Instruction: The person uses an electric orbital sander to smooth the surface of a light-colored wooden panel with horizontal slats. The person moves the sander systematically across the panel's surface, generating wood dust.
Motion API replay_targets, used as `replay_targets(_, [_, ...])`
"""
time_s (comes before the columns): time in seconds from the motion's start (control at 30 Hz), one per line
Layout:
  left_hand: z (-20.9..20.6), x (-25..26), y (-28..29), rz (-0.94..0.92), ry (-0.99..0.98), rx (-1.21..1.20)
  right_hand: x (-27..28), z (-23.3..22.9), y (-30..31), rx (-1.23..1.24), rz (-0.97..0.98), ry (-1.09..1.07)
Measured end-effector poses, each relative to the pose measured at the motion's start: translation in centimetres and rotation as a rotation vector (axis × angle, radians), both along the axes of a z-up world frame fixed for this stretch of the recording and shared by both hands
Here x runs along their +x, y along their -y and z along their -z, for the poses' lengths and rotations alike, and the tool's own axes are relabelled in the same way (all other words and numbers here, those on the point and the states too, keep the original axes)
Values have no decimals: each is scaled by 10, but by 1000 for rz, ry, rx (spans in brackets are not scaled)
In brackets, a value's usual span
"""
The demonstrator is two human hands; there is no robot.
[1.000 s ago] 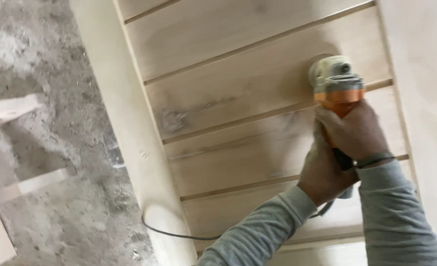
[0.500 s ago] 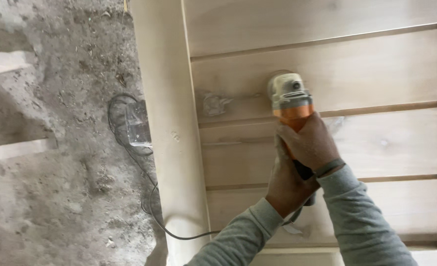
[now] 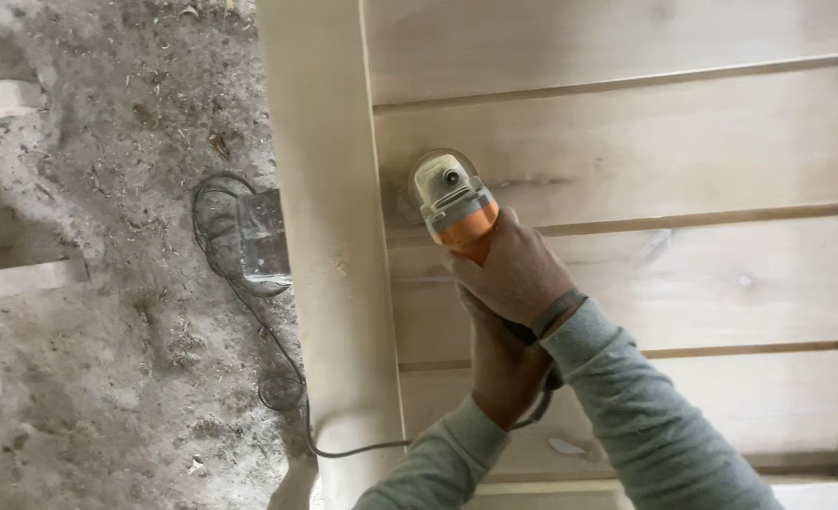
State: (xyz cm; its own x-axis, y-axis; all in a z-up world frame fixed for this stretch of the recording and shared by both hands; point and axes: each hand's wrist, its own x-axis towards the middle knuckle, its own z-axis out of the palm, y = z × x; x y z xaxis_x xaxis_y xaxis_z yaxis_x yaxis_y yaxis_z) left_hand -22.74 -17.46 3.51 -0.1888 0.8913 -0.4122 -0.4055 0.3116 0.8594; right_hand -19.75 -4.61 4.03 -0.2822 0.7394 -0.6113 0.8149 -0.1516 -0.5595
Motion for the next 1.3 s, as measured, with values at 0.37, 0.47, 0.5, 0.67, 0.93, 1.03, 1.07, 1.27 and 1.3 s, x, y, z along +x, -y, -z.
replay_targets(0.37, [21, 131, -9, 147, 215, 53, 128, -10, -20, 24, 121, 152])
replay_targets(0.47, [5, 146, -24, 275, -154, 34, 160, -8, -19, 22, 174, 137])
replay_targets(0.5, [1, 151, -31, 308, -292, 41, 172, -6, -21, 24, 203, 111])
replay_targets(0.67, [-8, 182, -58, 496, -126, -154, 238, 10, -25, 43, 329, 164])
replay_targets(0.93, [30, 224, -106, 652, -425, 41, 301, 19, -50, 241, 534, -9])
replay_targets(1.03, [26, 210, -120, 667, -397, -8, 287, 19, -65, 214, 534, -7])
replay_targets(1.07, [25, 200, -120, 608, -388, 8, 277, 20, -68, 213, 507, 40])
replay_targets(1.27, [18, 130, -103, 432, -387, 3, 195, 26, -72, 191, 382, 42])
replay_targets(1.3, [15, 116, -99, 406, -387, -6, 179, 24, -70, 188, 358, 51])
